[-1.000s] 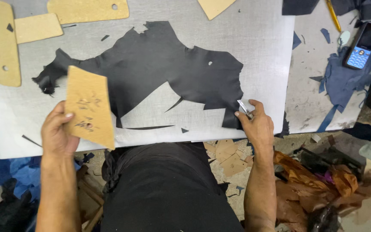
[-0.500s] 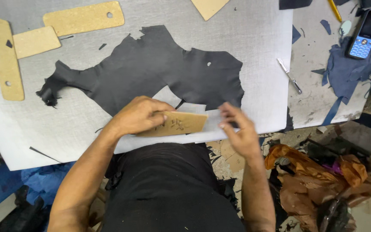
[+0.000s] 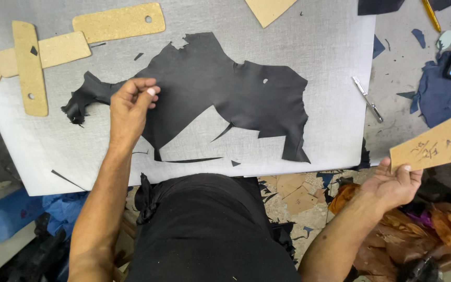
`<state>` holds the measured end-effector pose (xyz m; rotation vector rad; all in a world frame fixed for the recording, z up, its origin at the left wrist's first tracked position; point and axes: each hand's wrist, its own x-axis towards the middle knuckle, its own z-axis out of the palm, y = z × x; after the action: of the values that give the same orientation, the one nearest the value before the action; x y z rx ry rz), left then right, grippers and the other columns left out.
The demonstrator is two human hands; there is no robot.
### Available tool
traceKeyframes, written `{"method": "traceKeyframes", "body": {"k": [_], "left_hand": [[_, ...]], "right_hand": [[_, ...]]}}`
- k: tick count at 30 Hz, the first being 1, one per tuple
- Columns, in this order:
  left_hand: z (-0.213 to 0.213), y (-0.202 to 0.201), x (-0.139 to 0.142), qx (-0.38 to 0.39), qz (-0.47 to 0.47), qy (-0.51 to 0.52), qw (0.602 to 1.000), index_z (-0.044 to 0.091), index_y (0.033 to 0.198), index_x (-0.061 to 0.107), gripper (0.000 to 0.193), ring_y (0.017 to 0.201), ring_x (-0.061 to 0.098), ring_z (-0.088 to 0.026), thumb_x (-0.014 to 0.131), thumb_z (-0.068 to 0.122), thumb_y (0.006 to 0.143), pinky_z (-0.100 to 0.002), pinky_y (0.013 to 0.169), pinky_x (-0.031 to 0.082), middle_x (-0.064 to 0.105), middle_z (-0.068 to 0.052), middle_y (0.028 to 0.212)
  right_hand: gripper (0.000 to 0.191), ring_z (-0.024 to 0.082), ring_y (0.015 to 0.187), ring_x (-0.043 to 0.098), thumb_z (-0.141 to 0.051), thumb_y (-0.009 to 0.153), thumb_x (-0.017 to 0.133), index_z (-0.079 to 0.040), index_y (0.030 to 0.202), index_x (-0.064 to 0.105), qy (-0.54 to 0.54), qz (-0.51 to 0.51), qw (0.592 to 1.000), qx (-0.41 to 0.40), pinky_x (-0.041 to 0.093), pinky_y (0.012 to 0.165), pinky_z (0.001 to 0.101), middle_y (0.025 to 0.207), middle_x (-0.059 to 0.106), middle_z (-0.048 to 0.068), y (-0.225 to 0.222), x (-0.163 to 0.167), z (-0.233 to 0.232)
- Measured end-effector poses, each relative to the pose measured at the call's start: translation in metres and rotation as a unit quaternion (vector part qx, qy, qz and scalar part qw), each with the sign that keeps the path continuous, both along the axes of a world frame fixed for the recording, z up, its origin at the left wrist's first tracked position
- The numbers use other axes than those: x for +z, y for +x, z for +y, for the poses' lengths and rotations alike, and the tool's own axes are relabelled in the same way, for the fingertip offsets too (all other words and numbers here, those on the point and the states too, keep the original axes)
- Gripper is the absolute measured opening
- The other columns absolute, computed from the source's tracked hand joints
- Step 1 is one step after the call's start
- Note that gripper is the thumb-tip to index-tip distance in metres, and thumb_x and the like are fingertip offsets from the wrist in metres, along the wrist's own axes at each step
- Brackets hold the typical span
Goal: The person uses a utility knife to cut black leather pieces on a table, following cardboard templates. The person repeatedly places templates, cuts around them, and removes the cut leather pieces.
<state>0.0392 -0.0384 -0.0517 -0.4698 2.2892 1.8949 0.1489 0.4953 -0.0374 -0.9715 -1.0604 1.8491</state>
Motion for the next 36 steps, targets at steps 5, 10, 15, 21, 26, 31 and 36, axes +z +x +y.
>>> {"method": "traceKeyframes", "body": {"k": [5,10,15,21,26,31,36], "left_hand": [[0.017,0.030,-0.011,-0.025,-0.031,0.022,0.999,0.003,0.117,0.071,0.019,0.091,0.070,-0.010,0.064,0.009,0.100,-0.025,0.079,0.058,0.075,-0.005,0.102],[0.078,0.049,-0.023,-0.196,-0.043,0.162,0.966,0.004,0.132,0.059,0.037,0.104,0.067,-0.014,0.063,0.004,0.095,-0.031,0.095,0.054,0.071,-0.007,0.113],[0.076,0.050,-0.014,-0.178,-0.080,0.158,0.968,0.005,0.128,0.063,0.026,0.107,0.069,-0.018,0.056,0.009,0.104,-0.033,0.095,0.054,0.074,-0.009,0.116],[0.045,0.024,0.033,-0.479,-0.050,-0.214,0.850,0.016,0.126,0.073,0.040,0.105,0.070,-0.025,0.057,0.013,0.090,-0.042,0.090,0.053,0.074,-0.008,0.125],[0.092,-0.017,0.050,-0.585,-0.123,-0.293,0.747,0.023,0.126,0.075,0.042,0.097,0.074,-0.022,0.059,0.010,0.088,-0.040,0.086,0.056,0.077,-0.006,0.116],[0.080,-0.047,0.043,-0.465,0.309,-0.291,0.777,0.013,0.108,0.076,0.016,0.098,0.068,-0.020,0.074,0.017,0.092,-0.042,0.092,0.050,0.077,-0.003,0.100],[0.066,-0.044,0.005,-0.395,0.401,-0.394,0.726,0.012,0.110,0.076,0.019,0.120,0.064,-0.023,0.072,0.010,0.091,-0.042,0.108,0.049,0.072,-0.004,0.120]], "right_hand": [[0.017,0.025,0.086,0.075,0.006,0.101,0.057,0.000,0.116,0.058,0.032,-0.168,0.967,0.187,0.067,0.067,0.0349,0.114,0.069,0.021,-0.021,-0.012,-0.077],[0.026,0.024,0.089,0.072,0.009,0.094,0.051,-0.002,0.118,0.051,-0.071,-0.176,0.871,0.453,0.066,0.066,0.0378,0.105,0.071,0.018,-0.017,-0.043,-0.208],[0.019,0.021,0.106,0.070,0.000,0.101,0.065,0.005,0.118,0.059,0.040,-0.174,0.701,0.690,0.057,0.092,0.0338,0.114,0.072,0.017,0.018,-0.058,-0.245],[0.046,0.016,0.102,0.070,-0.002,0.090,0.065,0.001,0.135,0.052,0.109,-0.217,0.754,0.610,0.056,0.083,0.0290,0.127,0.065,0.010,0.036,-0.036,-0.199],[0.049,0.018,0.082,0.069,0.000,0.095,0.063,0.002,0.143,0.053,0.138,-0.224,0.740,0.619,0.059,0.069,0.0268,0.097,0.069,0.015,0.019,-0.032,-0.197],[0.026,0.023,0.087,0.075,0.003,0.104,0.059,-0.001,0.129,0.067,0.329,-0.095,0.799,0.495,0.064,0.077,0.0281,0.101,0.074,0.016,-0.005,-0.024,-0.190],[0.021,0.023,0.075,0.063,0.005,0.092,0.069,-0.004,0.110,0.078,0.673,-0.147,0.601,0.405,0.053,0.067,0.0330,0.117,0.075,0.017,-0.023,-0.025,-0.200]]}}
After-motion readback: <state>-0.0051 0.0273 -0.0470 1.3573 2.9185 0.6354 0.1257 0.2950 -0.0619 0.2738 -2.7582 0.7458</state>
